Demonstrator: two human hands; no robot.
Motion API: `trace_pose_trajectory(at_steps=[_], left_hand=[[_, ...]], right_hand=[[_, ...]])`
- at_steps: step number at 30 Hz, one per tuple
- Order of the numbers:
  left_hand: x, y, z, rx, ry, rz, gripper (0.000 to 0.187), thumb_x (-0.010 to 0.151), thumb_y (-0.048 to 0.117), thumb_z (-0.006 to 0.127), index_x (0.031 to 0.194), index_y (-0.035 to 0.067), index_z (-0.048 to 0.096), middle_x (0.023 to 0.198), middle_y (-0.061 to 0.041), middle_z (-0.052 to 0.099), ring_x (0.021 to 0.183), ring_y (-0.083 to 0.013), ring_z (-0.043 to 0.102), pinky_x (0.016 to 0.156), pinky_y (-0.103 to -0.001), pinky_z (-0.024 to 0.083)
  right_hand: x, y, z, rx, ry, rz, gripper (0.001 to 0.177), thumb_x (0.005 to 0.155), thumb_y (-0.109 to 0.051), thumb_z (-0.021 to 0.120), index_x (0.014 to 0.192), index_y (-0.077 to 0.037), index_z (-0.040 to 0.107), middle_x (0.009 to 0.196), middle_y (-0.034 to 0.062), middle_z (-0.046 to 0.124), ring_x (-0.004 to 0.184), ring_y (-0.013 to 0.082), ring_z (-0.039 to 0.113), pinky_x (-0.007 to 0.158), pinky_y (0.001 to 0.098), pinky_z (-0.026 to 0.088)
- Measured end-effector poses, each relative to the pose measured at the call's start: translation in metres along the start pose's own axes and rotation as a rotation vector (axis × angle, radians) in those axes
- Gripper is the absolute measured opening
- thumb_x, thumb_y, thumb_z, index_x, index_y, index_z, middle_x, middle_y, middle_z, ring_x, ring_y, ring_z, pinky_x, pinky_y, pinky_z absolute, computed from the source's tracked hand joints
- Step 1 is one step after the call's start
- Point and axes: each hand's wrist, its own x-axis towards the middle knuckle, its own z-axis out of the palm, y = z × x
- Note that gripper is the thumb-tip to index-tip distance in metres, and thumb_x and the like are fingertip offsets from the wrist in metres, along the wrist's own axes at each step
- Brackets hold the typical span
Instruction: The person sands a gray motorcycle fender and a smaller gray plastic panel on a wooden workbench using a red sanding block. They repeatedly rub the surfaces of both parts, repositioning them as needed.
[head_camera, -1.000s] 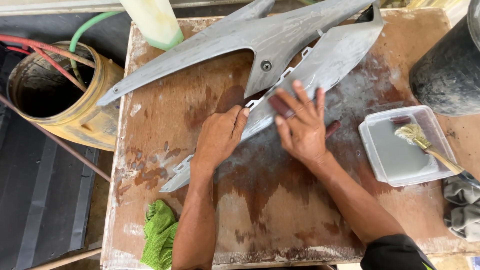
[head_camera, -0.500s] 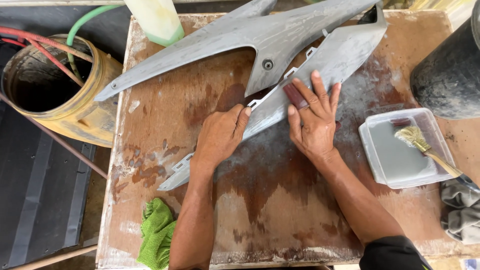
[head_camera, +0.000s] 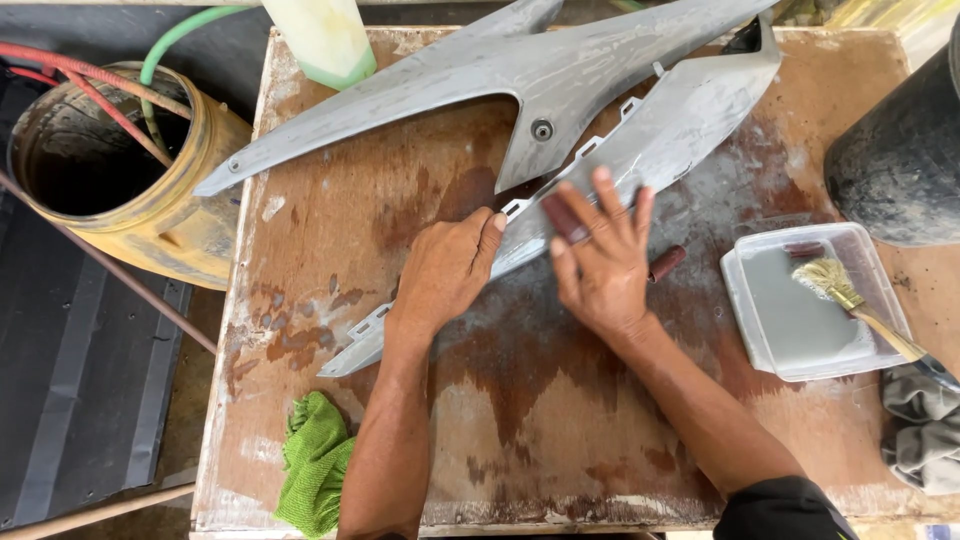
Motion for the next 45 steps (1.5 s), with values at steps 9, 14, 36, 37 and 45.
trace_pose_trajectory(at_steps=[9, 14, 36, 37, 45], left_hand=[[-0.002, 0.007, -0.005, -0.004, -0.018, -0.005, 0.050, 0.108, 0.042, 0.036, 0.082, 0.006, 0.058, 0.065, -0.025, 0.064, 0.067, -0.0501, 0.068, 0.062, -0.057, 0.051], [-0.002, 0.005, -0.003, -0.005, -0.017, -0.009, 0.049, 0.108, 0.042, 0.035, 0.082, 0.007, 0.057, 0.065, -0.026, 0.064, 0.069, -0.0511, 0.068, 0.063, -0.059, 0.051], [-0.001, 0.004, -0.003, -0.054, 0.000, -0.012, 0.049, 0.108, 0.038, 0.035, 0.078, 0.007, 0.058, 0.058, -0.020, 0.062, 0.058, -0.0432, 0.067, 0.058, -0.051, 0.051], [-0.001, 0.003, -0.002, -0.056, 0.003, -0.013, 0.049, 0.108, 0.038, 0.035, 0.078, 0.007, 0.058, 0.058, -0.020, 0.062, 0.058, -0.0432, 0.067, 0.058, -0.051, 0.051], [-0.002, 0.008, -0.005, -0.028, -0.015, -0.018, 0.051, 0.109, 0.040, 0.033, 0.080, 0.006, 0.057, 0.061, -0.023, 0.063, 0.061, -0.0460, 0.068, 0.058, -0.052, 0.052]], right_hand=[[0.021, -0.007, -0.029, -0.037, 0.004, 0.017, 0.033, 0.109, -0.024, 0.053, 0.123, -0.007, 0.077, 0.146, 0.0085, 0.064, 0.147, 0.0352, 0.042, 0.125, 0.0537, 0.005], [0.000, -0.022, -0.006, 0.014, -0.027, -0.022, 0.033, 0.106, -0.029, 0.053, 0.124, -0.013, 0.076, 0.145, 0.0056, 0.064, 0.147, 0.0330, 0.043, 0.126, 0.0547, 0.004], [0.024, 0.004, -0.036, -0.057, 0.021, 0.025, 0.035, 0.110, -0.024, 0.050, 0.130, -0.007, 0.073, 0.145, 0.0103, 0.064, 0.147, 0.0360, 0.043, 0.124, 0.0535, 0.005], [0.018, 0.004, -0.025, -0.056, 0.020, 0.022, 0.035, 0.110, -0.024, 0.050, 0.130, -0.007, 0.073, 0.145, 0.0103, 0.064, 0.147, 0.0360, 0.043, 0.124, 0.0535, 0.005], [-0.005, -0.018, 0.001, 0.116, -0.024, -0.058, 0.034, 0.104, -0.034, 0.051, 0.123, -0.019, 0.076, 0.139, 0.0014, 0.068, 0.143, 0.0299, 0.049, 0.127, 0.0544, 0.005]])
